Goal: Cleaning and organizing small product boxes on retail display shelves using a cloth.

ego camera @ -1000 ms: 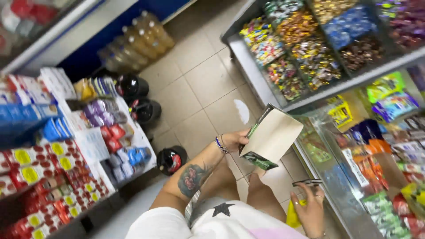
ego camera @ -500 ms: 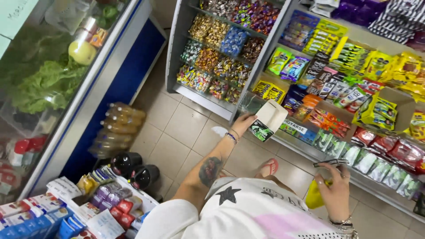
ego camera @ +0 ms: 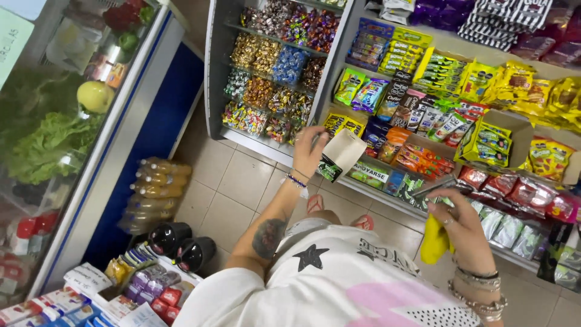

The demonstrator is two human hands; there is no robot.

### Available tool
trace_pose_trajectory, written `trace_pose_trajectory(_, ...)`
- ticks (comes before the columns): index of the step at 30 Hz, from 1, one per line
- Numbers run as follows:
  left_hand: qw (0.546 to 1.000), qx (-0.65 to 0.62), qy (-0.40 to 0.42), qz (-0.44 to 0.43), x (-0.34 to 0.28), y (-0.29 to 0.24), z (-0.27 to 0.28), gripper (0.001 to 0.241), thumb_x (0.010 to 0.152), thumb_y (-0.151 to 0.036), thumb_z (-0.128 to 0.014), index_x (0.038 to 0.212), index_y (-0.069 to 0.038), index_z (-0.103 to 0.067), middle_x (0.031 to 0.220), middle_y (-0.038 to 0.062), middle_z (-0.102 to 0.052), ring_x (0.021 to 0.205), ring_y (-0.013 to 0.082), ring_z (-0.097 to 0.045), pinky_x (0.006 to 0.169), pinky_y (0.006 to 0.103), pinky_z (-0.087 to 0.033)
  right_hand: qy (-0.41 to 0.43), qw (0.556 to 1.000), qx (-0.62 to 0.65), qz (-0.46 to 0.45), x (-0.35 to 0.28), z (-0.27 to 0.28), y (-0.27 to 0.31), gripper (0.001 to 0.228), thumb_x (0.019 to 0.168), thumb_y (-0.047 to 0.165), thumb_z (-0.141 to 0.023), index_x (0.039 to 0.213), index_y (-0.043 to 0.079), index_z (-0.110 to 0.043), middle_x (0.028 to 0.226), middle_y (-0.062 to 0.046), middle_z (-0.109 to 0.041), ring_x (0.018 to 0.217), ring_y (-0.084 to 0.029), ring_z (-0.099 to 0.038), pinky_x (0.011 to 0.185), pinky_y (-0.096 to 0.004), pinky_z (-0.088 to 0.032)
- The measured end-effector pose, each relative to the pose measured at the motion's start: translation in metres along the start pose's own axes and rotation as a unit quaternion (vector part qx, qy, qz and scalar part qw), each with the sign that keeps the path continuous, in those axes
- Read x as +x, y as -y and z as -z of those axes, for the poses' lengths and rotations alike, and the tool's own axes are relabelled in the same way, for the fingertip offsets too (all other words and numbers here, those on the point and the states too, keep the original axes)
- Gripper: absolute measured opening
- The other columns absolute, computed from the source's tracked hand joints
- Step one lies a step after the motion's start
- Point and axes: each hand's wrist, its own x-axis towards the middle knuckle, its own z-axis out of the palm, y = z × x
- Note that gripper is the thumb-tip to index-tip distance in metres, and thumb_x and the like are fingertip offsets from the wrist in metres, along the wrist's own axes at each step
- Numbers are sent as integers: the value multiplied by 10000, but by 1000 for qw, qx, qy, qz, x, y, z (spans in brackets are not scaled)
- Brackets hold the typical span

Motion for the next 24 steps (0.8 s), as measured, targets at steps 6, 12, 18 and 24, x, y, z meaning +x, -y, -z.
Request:
trace_pose_trajectory(6,883,-133,358,-274,5,-148,22,1004,842,-398,-860,1632,-188,-276,1684,60,-363,1565,288,-387,1314,447,-332,128,985,67,96,18,-34,43,151,987,120,-609,1117,81,-675,877,-105,-660,783,-214,-641,691,-338,-514)
trace_pose_trajectory(12,861,-145,375,-313,18,-149,35,944,727,-507,-865,1491,-168,-426,1511,94,-521,1429,279,-517,1239,411,-411,213,967,117,82,9,-48,71,278,972,161,-597,1204,27,-673,845,-201,-721,769,-283,-734,750,-378,-573)
trace_pose_trajectory(18,768,-480,406,-123,-6,-155,31,884,903,-744,-574,1486,-88,-472,1433,88,-559,1374,206,-532,1224,402,-415,-271,942,-43,195,-23,-63,85,372,1196,288,-475,969,29,-615,824,-91,-605,738,-190,-554,566,-315,-339)
trace_pose_trajectory(24,824,-360,417,-130,-44,-195,10,1016,953,-764,-57,1549,-19,-406,1491,298,-473,1456,455,-426,1247,597,-320,-415,766,-174,459,-1,-117,62,342,1056,254,-723,778,63,-666,760,-92,-637,657,-316,-607,693,-392,-510)
